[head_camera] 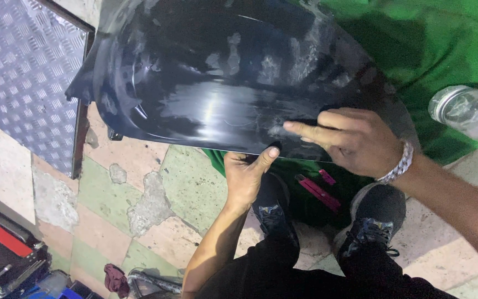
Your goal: Scraping residue or old material from a black motorcycle plastic part using a small blade and a utility knife.
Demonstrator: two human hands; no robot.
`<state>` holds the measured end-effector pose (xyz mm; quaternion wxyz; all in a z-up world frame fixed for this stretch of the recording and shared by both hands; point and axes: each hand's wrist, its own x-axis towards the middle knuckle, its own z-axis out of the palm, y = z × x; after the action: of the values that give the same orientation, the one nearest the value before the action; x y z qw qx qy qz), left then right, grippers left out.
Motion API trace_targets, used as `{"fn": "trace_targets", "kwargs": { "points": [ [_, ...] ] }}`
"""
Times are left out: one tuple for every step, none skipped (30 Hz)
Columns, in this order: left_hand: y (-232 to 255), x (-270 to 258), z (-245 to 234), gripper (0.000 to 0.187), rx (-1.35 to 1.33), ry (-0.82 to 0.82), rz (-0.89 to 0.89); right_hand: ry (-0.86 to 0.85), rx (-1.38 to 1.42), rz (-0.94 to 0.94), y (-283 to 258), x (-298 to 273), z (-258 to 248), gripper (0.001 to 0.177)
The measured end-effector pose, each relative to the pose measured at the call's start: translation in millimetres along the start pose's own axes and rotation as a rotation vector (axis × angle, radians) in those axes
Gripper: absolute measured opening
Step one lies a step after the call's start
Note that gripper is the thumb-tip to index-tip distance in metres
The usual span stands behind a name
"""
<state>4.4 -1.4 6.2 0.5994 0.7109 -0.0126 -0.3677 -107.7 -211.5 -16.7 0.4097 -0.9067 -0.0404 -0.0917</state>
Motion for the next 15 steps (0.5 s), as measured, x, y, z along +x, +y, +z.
{"fn": "trace_targets", "kwargs": {
  "points": [
    [-1.1,0.3,-0.3,0.015,-0.001,0.004,0.0,-0.003,0.002,-0.003,-2.5,-0.1,2.3,0.042],
    [-2.8,0.8,-0.7,0.013,0.003,0.006,0.008,0.011,-0.045,0.049,-5.1,-0.9,5.0,0.042],
    [-4.6,1.3,-0.6,0.018,0.007,0.007,0.016,0.024,-0.091,0.101,-7.4,-2.1,7.6,0.043],
    [-4.5,2.7,-1.2,0.018,0.009,0.008,0.017,0.026,-0.089,0.101,-4.6,-0.3,6.7,0.043],
    [-4.6,4.0,-1.3,0.018,0.005,0.011,0.029,0.001,-0.046,0.069,-1.4,1.1,5.6,0.044],
    [-6.0,3.0,-0.8,0.018,0.0,0.008,0.034,-0.025,-0.003,0.045,-0.2,-1.1,4.7,0.046],
    [-5.2,-0.3,-1.8,0.018,0.003,0.003,0.027,-0.024,0.0,0.054,0.0,-2.2,4.3,0.046],
    [-3.1,0.8,-1.0,0.016,0.001,0.004,0.008,-0.074,-0.018,0.006,3.1,0.1,0.6,0.048],
    [-0.5,1.8,-0.8,0.021,-0.001,0.005,-0.01,-0.125,-0.036,-0.043,5.7,3.0,-3.1,0.052],
    [0.0,1.3,0.0,0.021,-0.004,0.005,-0.007,-0.126,-0.04,-0.045,7.3,2.8,-5.0,0.052],
    [0.3,0.7,0.0,0.014,0.001,0.001,-0.004,-0.126,-0.015,-0.05,8.6,2.8,-6.4,0.058],
    [1.2,0.8,-0.5,0.013,0.007,-0.002,0.002,-0.126,0.009,-0.057,10.3,4.3,-7.5,0.065],
    [3.2,1.9,-0.3,0.013,0.004,0.0,0.008,-0.127,0.005,-0.063,8.0,3.9,-5.4,0.065],
    [4.9,1.1,-0.6,0.021,0.024,-0.007,0.001,-0.079,0.032,-0.013,5.0,2.4,-2.2,0.053],
    [6.2,0.5,-0.6,0.04,0.043,-0.015,-0.006,-0.031,0.058,0.038,2.3,0.5,1.2,0.05]
  ]
}}
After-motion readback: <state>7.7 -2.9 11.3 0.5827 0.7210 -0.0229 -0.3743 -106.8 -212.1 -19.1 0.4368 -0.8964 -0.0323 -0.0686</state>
